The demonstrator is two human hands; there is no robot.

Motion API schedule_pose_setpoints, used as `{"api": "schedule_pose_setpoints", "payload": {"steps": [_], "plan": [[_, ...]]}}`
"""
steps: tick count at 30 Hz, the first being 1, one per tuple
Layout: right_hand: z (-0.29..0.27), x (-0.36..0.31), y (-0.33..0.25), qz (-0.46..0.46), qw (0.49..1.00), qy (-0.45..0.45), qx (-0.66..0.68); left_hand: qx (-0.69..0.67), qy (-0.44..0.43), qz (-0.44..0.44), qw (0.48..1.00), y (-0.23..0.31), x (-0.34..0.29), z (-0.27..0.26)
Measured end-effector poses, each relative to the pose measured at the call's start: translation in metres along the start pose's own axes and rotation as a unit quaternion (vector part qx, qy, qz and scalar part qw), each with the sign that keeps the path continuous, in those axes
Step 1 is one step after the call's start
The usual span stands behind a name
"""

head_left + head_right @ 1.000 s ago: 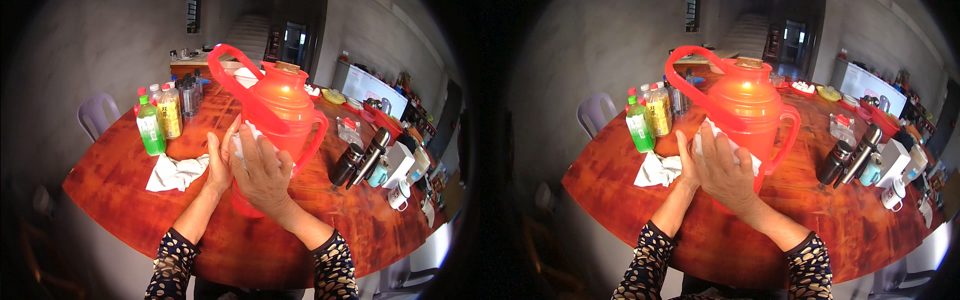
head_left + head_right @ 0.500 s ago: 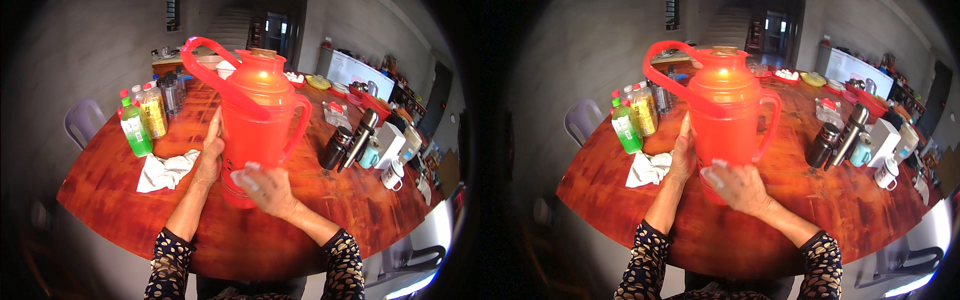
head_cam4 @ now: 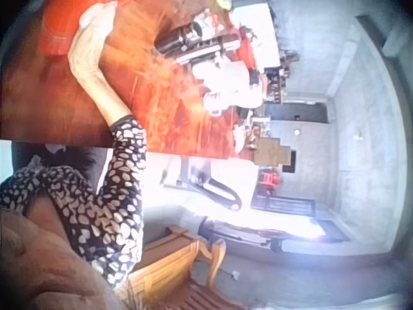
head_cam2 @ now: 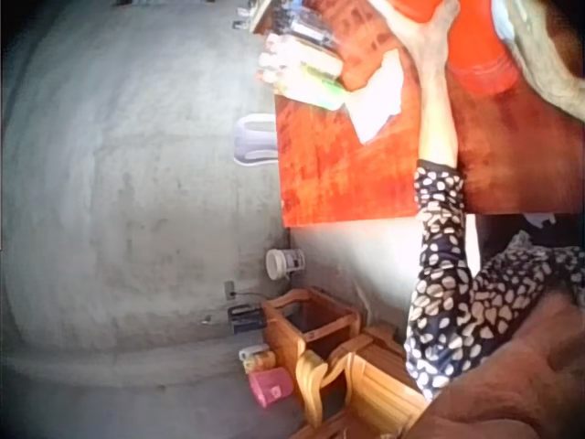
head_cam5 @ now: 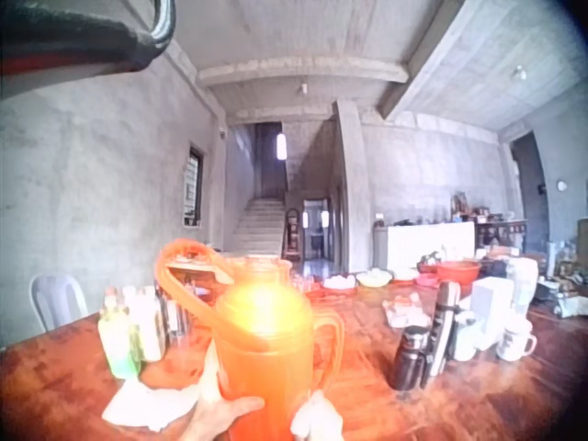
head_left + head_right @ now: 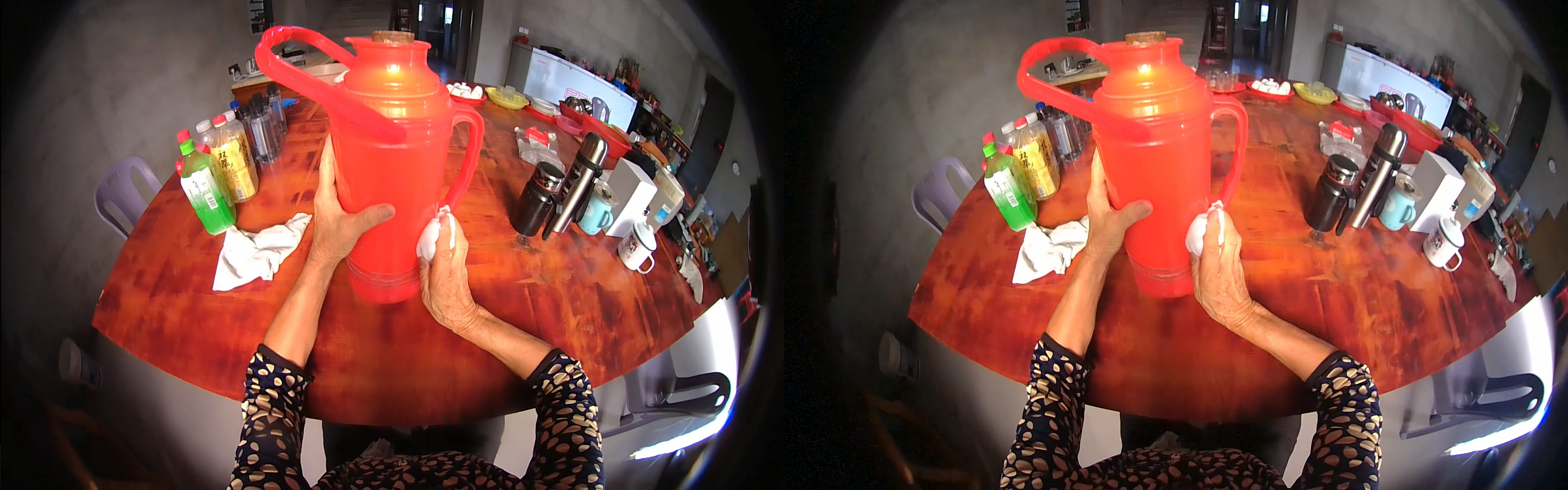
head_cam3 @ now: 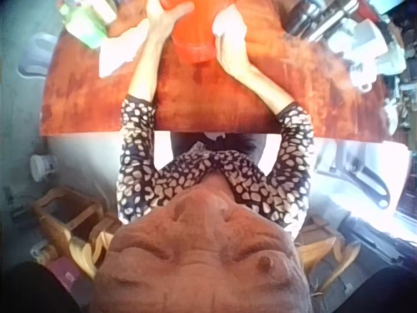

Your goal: The person wipes the exterior of a red thermos with a white cloth, rotating it to clean the sides and handle. The person then wipes the wooden table surface with the same cloth.

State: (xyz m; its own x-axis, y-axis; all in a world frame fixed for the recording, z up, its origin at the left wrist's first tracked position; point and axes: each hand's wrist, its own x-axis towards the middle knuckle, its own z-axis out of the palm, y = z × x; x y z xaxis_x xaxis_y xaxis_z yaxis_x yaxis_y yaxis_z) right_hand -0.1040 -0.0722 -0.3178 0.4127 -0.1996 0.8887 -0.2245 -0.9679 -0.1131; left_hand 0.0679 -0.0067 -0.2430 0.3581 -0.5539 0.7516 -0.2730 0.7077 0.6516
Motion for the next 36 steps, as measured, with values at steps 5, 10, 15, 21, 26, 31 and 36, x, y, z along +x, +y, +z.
{"api": "schedule_pose_setpoints", "payload": {"steps": [5, 10, 15, 21, 26, 31, 36], "plan": [[-0.008, -0.035, 0.005, 0.006, 0.997, -0.079, 0.004, -0.032, 0.003, -0.015, 0.999, -0.007, -0.003, 0.003], [-0.039, -0.015, 0.001, -0.091, 0.983, -0.117, 0.105, -0.027, 0.007, -0.015, 1.0, -0.003, -0.003, 0.0], [-0.039, 0.056, -0.007, -0.057, 0.984, 0.093, 0.14, -0.066, 0.023, -0.035, 0.997, 0.001, -0.005, 0.006], [-0.018, 0.055, -0.007, -0.019, 0.984, 0.141, 0.111, -0.01, 0.028, -0.033, 0.999, -0.007, -0.006, 0.0], [-0.037, 0.011, 0.021, 0.079, 0.987, -0.062, 0.127, -0.018, 0.018, -0.047, 0.999, -0.004, -0.007, 0.003], [-0.071, 0.076, 0.045, 0.063, 0.98, 0.143, 0.12, 0.058, 0.063, 0.057, 0.995, 0.009, -0.007, 0.021], [-0.052, 0.142, 0.047, 0.136, 0.946, 0.135, 0.26, 0.156, 0.076, 0.04, 0.984, 0.024, -0.008, 0.038]]}}
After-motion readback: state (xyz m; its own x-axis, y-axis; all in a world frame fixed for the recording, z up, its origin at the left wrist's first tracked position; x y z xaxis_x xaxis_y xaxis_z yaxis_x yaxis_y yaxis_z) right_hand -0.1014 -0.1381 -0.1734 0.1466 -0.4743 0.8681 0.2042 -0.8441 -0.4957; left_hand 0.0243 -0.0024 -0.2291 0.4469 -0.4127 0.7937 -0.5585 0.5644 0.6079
